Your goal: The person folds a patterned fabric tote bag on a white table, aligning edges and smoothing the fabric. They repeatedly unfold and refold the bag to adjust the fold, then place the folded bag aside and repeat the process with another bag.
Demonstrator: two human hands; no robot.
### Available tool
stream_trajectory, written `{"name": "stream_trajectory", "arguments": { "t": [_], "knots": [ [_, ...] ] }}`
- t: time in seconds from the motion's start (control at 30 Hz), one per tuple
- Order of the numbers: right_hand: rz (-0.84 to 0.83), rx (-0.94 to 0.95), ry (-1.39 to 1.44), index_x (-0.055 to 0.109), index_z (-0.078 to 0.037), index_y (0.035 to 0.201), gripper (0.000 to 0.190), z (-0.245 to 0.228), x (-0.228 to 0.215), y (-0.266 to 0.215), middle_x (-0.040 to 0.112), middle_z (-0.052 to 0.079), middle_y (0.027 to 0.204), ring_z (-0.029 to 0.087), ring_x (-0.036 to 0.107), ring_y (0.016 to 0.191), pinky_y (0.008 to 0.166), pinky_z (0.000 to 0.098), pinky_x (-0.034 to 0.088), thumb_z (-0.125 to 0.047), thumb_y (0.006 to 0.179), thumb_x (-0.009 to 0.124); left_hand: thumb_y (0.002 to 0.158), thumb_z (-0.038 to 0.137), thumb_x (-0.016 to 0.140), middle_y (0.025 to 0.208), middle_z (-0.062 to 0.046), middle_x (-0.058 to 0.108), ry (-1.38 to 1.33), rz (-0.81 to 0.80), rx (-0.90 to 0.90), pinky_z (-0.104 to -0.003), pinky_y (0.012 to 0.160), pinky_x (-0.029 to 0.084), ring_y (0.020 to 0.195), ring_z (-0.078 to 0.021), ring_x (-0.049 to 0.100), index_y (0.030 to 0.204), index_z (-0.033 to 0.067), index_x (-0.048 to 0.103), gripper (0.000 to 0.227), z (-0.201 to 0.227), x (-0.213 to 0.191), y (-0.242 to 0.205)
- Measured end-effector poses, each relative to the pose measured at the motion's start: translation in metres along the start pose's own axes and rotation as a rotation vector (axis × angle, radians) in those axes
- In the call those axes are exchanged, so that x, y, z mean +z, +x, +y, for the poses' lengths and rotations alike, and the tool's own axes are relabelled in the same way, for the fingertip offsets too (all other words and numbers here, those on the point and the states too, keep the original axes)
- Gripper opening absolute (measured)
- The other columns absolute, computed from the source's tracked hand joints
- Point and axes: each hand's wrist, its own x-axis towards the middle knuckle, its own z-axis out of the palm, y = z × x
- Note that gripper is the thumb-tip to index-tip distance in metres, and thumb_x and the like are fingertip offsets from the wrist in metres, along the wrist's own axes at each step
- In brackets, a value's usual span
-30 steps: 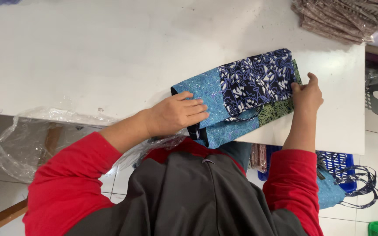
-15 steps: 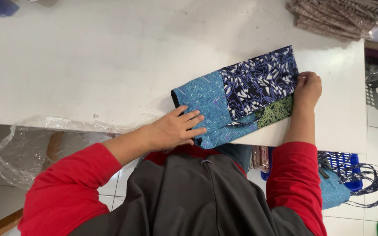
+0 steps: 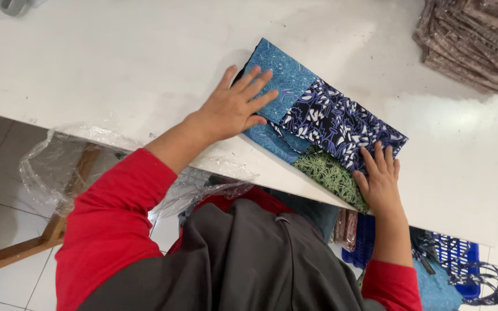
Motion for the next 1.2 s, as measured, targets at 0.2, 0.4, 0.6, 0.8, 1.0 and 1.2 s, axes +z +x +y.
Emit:
{"name": "stream_trajectory", "arguments": {
  "t": [0.2, 0.4, 0.6, 0.8, 1.0, 1.2],
  "knots": [
    [-0.046, 0.027, -0.14, 0.041, -0.013, 0.158, 0.073, -0.066, 0.02, -0.037, 0.025, 0.024, 0.164, 0.041, 0.021, 0.15, 0.114, 0.067, 0.012, -0.051, 0.097, 0.056, 0.098, 0.044, 0.055, 0.163, -0.017, 0.033, 0.211, -0.124, -0.146, -0.072, 0.115, 0.011, 0.152, -0.0371, 0.023, 0.152, 0.0186, 0.05, 0.059, -0.04, -0.007, 0.021],
    [-0.194, -0.04, -0.017, 0.05, -0.019, 0.15, 0.061, -0.103, -0.009, -0.055, 0.04, 0.016, 0.162, 0.035, 0.039, 0.142, 0.117, 0.0557, 0.027, -0.047, 0.096, 0.054, 0.088, 0.048, 0.077, 0.165, -0.024, 0.032, -0.333, 0.08, 0.421, -0.06, 0.124, 0.023, 0.155, -0.0415, 0.027, 0.157, 0.0015, 0.04, 0.092, 0.098, -0.023, -0.003],
    [-0.067, -0.292, 0.022, 0.049, -0.021, 0.153, 0.057, -0.066, -0.02, -0.004, 0.038, 0.016, 0.165, 0.042, 0.027, 0.154, 0.122, 0.0622, 0.017, -0.035, 0.099, 0.055, 0.076, 0.044, 0.072, 0.16, -0.02, 0.035, -0.234, -0.224, 0.577, -0.06, 0.116, 0.025, 0.148, -0.035, 0.033, 0.154, 0.0179, 0.037, 0.089, 0.189, 0.024, -0.03],
    [-0.044, -0.258, -0.043, 0.041, -0.02, 0.157, 0.067, -0.065, 0.025, -0.01, 0.03, 0.02, 0.165, 0.045, 0.025, 0.152, 0.118, 0.0674, 0.015, -0.042, 0.096, 0.058, 0.101, 0.019, 0.041, 0.158, -0.014, 0.044, -0.259, -0.098, 0.691, -0.059, 0.122, 0.027, 0.148, -0.0314, 0.043, 0.152, 0.0224, 0.046, 0.051, 0.164, 0.036, -0.034],
    [0.012, -0.249, -0.072, 0.037, -0.022, 0.157, 0.067, -0.054, 0.043, -0.003, 0.028, 0.022, 0.165, 0.044, 0.024, 0.151, 0.115, 0.0685, 0.018, -0.046, 0.097, 0.053, 0.102, 0.015, 0.045, 0.159, -0.012, 0.045, -0.429, -0.212, 0.674, -0.058, 0.121, 0.028, 0.147, -0.0297, 0.044, 0.153, 0.0211, 0.049, 0.051, 0.147, 0.052, -0.023],
    [-0.008, -0.151, -0.093, 0.028, -0.026, 0.161, 0.072, -0.088, 0.048, -0.008, 0.016, 0.025, 0.166, 0.044, 0.017, 0.152, 0.114, 0.0692, 0.016, -0.049, 0.097, 0.052, 0.099, 0.029, 0.062, 0.162, -0.01, 0.046, -0.598, -0.223, 0.518, -0.059, 0.119, 0.03, 0.148, -0.0283, 0.045, 0.154, 0.0181, 0.046, 0.058, 0.138, 0.019, -0.031]
  ]
}}
